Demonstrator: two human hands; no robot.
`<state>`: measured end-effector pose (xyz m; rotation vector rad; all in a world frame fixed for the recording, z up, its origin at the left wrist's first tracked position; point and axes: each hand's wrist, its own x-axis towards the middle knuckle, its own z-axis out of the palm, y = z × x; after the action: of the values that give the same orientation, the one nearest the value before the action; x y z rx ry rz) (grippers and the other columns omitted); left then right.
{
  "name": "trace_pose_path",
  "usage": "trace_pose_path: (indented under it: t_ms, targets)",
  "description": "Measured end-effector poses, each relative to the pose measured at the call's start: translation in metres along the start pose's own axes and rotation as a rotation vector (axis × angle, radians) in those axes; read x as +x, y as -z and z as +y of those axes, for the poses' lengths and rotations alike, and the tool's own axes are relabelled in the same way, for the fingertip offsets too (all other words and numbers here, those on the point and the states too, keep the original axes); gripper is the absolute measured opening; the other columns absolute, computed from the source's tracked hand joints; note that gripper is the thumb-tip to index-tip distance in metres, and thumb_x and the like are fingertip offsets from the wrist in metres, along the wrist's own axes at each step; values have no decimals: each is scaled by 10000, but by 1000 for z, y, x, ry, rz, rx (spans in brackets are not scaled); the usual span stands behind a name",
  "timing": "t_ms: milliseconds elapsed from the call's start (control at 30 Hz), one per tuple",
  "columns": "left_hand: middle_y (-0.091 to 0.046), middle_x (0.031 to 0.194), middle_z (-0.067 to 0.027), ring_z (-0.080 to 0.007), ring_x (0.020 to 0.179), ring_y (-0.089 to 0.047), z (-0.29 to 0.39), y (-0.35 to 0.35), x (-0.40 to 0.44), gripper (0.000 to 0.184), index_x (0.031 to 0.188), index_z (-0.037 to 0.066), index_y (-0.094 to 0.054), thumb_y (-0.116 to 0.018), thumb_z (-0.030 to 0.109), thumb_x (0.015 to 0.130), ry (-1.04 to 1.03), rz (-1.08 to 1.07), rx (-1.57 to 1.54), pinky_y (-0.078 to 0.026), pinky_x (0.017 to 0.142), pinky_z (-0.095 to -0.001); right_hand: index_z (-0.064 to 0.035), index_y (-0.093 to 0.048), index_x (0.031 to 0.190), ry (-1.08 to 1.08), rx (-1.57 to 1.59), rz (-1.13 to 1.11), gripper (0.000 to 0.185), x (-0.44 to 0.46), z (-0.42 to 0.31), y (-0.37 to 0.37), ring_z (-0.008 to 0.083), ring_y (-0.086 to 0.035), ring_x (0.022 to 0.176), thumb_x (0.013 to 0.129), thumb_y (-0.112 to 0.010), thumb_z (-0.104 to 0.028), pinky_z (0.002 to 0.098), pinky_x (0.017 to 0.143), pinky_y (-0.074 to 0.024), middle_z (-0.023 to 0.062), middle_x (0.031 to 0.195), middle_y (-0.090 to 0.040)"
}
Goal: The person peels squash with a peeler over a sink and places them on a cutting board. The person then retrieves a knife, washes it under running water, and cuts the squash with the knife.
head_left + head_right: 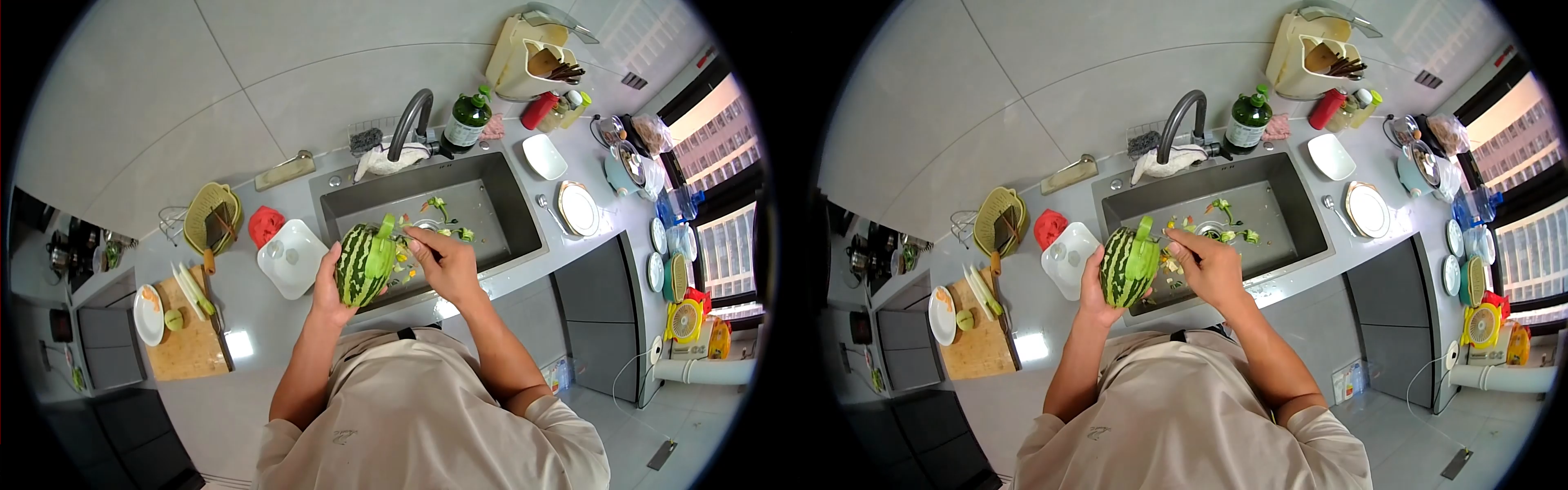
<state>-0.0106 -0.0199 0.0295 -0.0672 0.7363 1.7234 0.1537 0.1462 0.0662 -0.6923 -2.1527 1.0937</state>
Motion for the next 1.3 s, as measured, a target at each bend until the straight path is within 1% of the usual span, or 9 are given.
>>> trace_pose_path:
  t_ms: [167, 400, 467, 733, 867, 967, 1067, 1167, 1300]
  targets:
    - [-769, 1322, -141, -327, 1109, -780, 0, -3, -6, 605, 1465, 104, -655, -519, 575, 1111, -17, -27, -1, -680, 832, -553, -151, -814, 1312, -218, -165, -92, 264, 6, 13, 7, 271, -704, 692, 1070, -751, -233, 350, 685, -569, 155, 935, -803]
    - [-759, 1328, -167, -364, 1133, -769, 3, -4, -5, 671, 1472, 92, -647, -519, 629, 1091, -6, -58, -51, -682, 830, -548, -86, -806, 1310, -52, 183, -38, 286, -10, -5, 4, 271, -743, 739, 1038, -781, -174, 338, 706, -584, 172, 979, -811]
    - [-757, 1328, -175, -377, 1134, -766, 4, -8, -7, 691, 1478, 89, -644, -516, 643, 1086, 12, -67, -75, -680, 835, -549, -72, -812, 1293, 150, 133, -59, 283, -11, -7, 3, 266, -748, 739, 1022, -799, -155, 344, 696, -585, 164, 989, -813]
    - [-712, 1417, -199, -465, 1172, -734, 3, -1, -4, 722, 1549, 113, -602, -492, 653, 1082, 55, -40, -107, -670, 820, -561, -99, -811, 1297, -13, -47, 47, 275, -2, 1, 1, 267, -734, 719, 1036, -789, -185, 359, 685, -582, 162, 976, -806]
    - [-701, 1440, -202, -470, 1207, -719, 2, 1, -5, 717, 1556, 106, -595, -479, 640, 1091, 39, -49, -112, -658, 884, -577, -46, -799, 1294, 4, -20, 173, 269, -2, 1, 3, 160, -691, 743, 1045, -789, -145, 309, 708, -560, 150, 991, -815]
    - [-689, 1463, -202, -469, 1248, -703, -3, 4, -1, 689, 1563, 99, -583, -494, 606, 1105, -27, -31, -118, -629, 980, -590, -38, -796, 1292, -71, -79, 152, 267, -3, 1, 7, 157, -691, 751, 1047, -787, -144, 305, 718, -562, 140, 983, -815]
    - [-695, 1466, -161, -416, 1255, -710, -8, 11, 3, 617, 1543, 103, -590, -582, 536, 1103, -102, 42, -94, -605, 1006, -585, -29, -795, 1286, -52, -58, 107, 261, -3, 1, 8, 162, -695, 754, 1049, -784, -139, 302, 721, -563, 137, 969, -810]
    - [-698, 1468, -143, -400, 1304, -693, -9, 32, 9, 615, 1533, 112, -597, -590, 547, 1098, -26, -133, -118, -586, 1039, -618, -76, -816, 1248, 58, 5, 119, 230, -8, 3, 4, 245, -720, 708, 1032, -789, -147, 351, 662, -565, 157, 936, -790]
    - [-698, 1455, -151, -381, 1320, -679, -5, 6, 0, 641, 1518, 117, -612, -560, 597, 1096, 7, -55, -119, -572, 1051, -618, -81, -828, 1224, 87, 65, -33, 234, -12, -3, 5, 256, -704, 687, 994, -817, -125, 364, 643, -553, 147, 873, -771]
